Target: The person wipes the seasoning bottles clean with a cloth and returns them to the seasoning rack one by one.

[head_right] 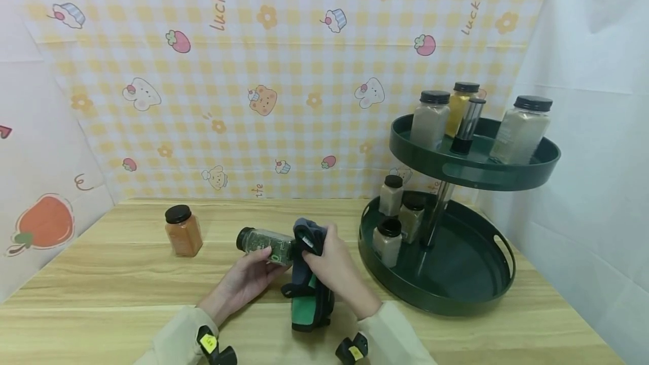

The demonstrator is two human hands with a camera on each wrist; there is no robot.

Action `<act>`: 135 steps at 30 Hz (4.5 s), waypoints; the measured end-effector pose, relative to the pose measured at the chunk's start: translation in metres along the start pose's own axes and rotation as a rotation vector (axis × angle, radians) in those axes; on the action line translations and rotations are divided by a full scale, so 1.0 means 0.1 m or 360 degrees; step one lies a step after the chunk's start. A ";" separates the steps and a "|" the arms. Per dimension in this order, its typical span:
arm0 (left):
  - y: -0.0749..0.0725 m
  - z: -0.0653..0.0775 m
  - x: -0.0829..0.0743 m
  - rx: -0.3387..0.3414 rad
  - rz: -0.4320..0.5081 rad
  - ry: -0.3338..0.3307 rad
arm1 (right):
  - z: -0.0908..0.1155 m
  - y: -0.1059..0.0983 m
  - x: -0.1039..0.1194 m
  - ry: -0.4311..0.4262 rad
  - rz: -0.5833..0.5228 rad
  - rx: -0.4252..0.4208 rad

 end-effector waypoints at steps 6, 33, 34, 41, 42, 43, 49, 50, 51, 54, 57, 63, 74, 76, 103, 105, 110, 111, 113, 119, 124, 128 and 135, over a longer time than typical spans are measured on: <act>0.00 -0.01 0.01 0.0006 -0.0040 0.0005 | -0.04 0.00 -0.11 0.0042 0.0005 0.0013; 0.01 0.00 -0.01 0.0021 -0.0059 0.0018 | -0.05 0.01 -0.13 0.0072 -0.0009 0.0008; 0.01 0.00 -0.01 0.0018 -0.0061 0.0019 | -0.05 0.00 -0.12 0.0064 -0.0011 0.0008; -0.01 -0.01 -0.01 -0.0007 -0.0059 0.0029 | 0.06 -0.02 0.09 -0.0014 -0.0043 0.0007; -0.01 -0.01 -0.01 -0.0012 -0.0055 0.0031 | 0.07 -0.02 0.12 -0.0023 -0.0044 0.0004; -0.02 0.00 -0.01 -0.0016 -0.0049 0.0033 | 0.09 -0.02 0.15 -0.0035 -0.0046 0.0004; -0.03 0.00 -0.01 -0.0035 -0.0012 0.0036 | 0.09 -0.01 0.15 -0.0049 -0.0028 -0.0016; -0.03 0.00 -0.01 -0.0036 -0.0007 0.0037 | 0.08 0.00 0.13 -0.0042 -0.0015 -0.0020; -0.03 0.00 -0.01 -0.0038 -0.0003 0.0038 | 0.06 0.01 0.10 -0.0033 -0.0005 -0.0020; -0.03 -0.01 -0.01 -0.0042 0.0000 0.0035 | 0.02 0.05 -0.01 0.0002 0.0020 -0.0008; -0.04 -0.01 -0.01 -0.0060 -0.0004 0.0027 | -0.01 0.07 -0.08 0.0017 0.0030 0.0027; -0.10 -0.02 -0.03 -0.0190 -0.0126 0.0061 | -0.02 0.02 -0.13 0.0048 0.0182 0.0049; -0.24 0.01 -0.12 -0.0438 -0.0275 0.0205 | -0.02 -0.17 -0.10 -0.0138 0.0867 -0.0362; -0.26 0.01 -0.14 -0.0463 -0.0277 0.0223 | -0.01 -0.12 -0.09 -0.0206 0.0931 -0.0362; -0.32 0.02 -0.21 -0.0562 -0.0311 0.0299 | 0.28 -0.93 -0.37 0.0308 0.0947 0.0649; -0.33 0.02 -0.21 -0.0569 -0.0305 0.0297 | 0.27 -1.00 -0.50 0.0354 0.0989 0.0691; -0.34 0.04 -0.21 -0.0570 -0.0310 0.0286 | 0.25 -0.98 -0.73 0.0418 0.0970 0.0768; -0.34 0.04 -0.21 -0.0565 -0.0313 0.0283 | 0.25 -0.97 -0.75 0.0428 0.0947 0.0763; -0.33 0.05 -0.20 -0.0555 -0.0319 0.0276 | 0.25 -0.96 -0.78 0.0467 0.0896 0.0743; -0.32 0.05 -0.20 -0.0537 -0.0328 0.0271 | 0.20 -0.91 -0.76 0.0442 0.0934 0.0711; -0.32 0.06 -0.21 -0.0537 -0.0335 0.0268 | 0.13 -0.78 -0.69 0.0354 0.0978 0.0704; -0.31 0.05 -0.20 -0.0532 -0.0331 0.0270 | 0.06 -0.68 -0.64 0.0264 0.1031 0.0667; -0.31 0.05 -0.20 -0.0538 -0.0348 0.0261 | -0.08 -0.58 -0.62 0.0208 0.1084 0.0510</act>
Point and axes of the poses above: each hand's wrist, its own z-axis away from the middle knuckle, its own y-axis out of the palm, x = y × z, the point moved 10 cm from there along -z, towards the middle knuckle, and after that the axes turned 2 degrees about -z, right-handed, at the moved point
